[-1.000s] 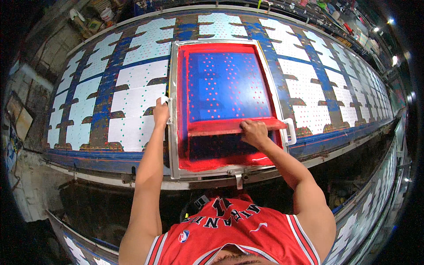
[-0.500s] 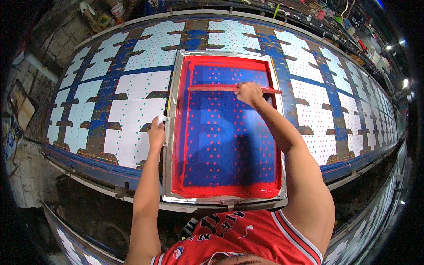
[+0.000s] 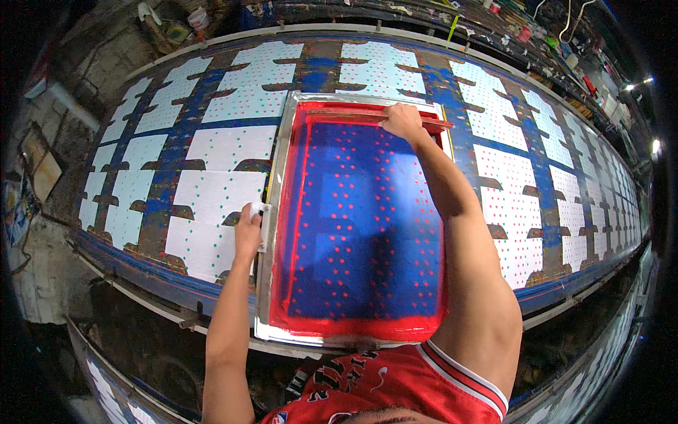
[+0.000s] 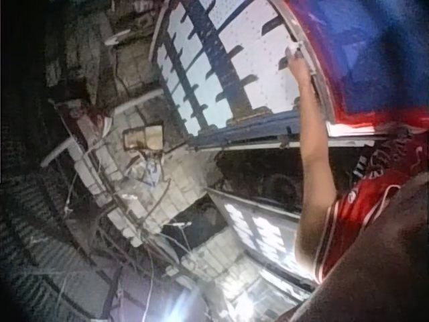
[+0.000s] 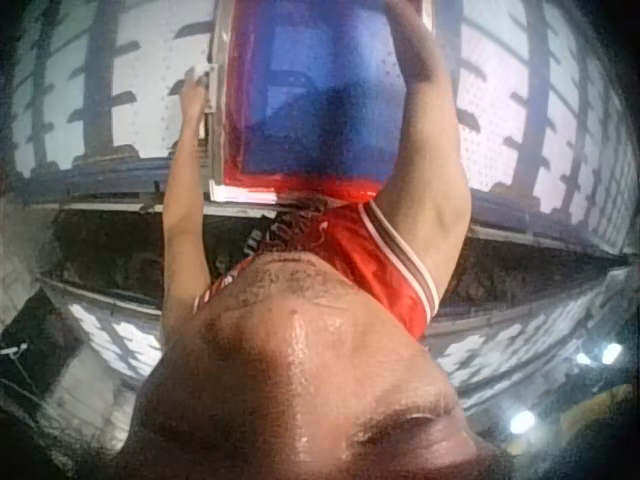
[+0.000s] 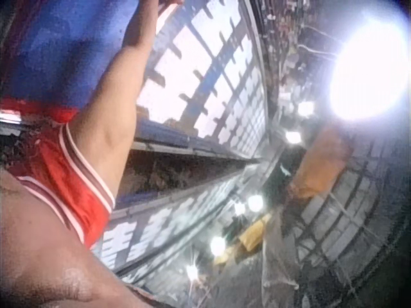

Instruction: The person repeatedly applies red ink to a blue screen-printing frame using a red squeegee, moving the squeegee across the mesh to transfer ink onto the substrate below. The person maintains a consistent motion and pressure throughout the process.

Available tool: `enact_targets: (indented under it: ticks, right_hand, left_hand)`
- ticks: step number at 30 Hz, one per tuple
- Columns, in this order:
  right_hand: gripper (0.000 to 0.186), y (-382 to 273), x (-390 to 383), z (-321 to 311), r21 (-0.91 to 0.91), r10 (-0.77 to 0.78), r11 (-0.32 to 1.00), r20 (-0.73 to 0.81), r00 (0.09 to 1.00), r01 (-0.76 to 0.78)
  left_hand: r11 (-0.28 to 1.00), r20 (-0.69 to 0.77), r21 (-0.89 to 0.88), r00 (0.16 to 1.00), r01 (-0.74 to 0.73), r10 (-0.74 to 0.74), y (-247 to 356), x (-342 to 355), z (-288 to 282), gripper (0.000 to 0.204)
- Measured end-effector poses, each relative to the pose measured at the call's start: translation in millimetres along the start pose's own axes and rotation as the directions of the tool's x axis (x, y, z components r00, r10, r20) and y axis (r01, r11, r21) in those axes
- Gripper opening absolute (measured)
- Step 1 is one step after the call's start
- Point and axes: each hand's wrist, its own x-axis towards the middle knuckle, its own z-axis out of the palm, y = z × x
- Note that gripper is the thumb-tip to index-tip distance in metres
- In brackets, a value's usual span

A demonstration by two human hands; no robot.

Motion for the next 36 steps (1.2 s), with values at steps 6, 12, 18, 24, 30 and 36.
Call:
enact_targets:
  ticks: [6,12,18,24,30,36]
  right_hand:
    - [0.036,7.7,22.0,-1.9,0.039,0.034,0.999,0.002,0.999,-0.034]
    - [0.039,14.7,36.5,12.9,0.034,0.03,0.999,0.056,0.998,-0.032]
    - [0.036,8.7,22.5,4.3,0.001,0.018,1.0,0.123,0.992,-0.018]
    - [0.039,-20.7,-37.1,-22.2,0.012,0.024,1.0,0.26,0.965,-0.028]
    - [0.036,-68.6,-130.3,-40.0,0.083,0.079,0.991,0.268,0.96,-0.105]
    - [0.03,-129.6,-254.2,-67.8,0.1,0.105,0.984,0.333,0.937,-0.146]
  left_hand:
    - [0.999,-0.012,-0.008,0.999,-0.049,0.049,8.7,-4.3,-0.1,0.047]
    - [0.997,0.006,-0.049,0.998,0.068,-0.067,15.7,-5.7,-2.3,0.047]
    - [0.999,-0.051,0.042,0.998,-0.03,0.032,12.0,-3.3,0.0,0.047]
    - [0.991,-0.059,0.042,0.99,-0.126,0.129,12.6,-5.9,-0.9,0.046]
    - [0.984,-0.055,0.085,0.985,-0.157,0.162,18.0,-8.2,-3.9,0.049]
    - [0.998,0.034,0.05,0.999,-0.031,0.029,9.8,-1.6,-2.2,0.05]
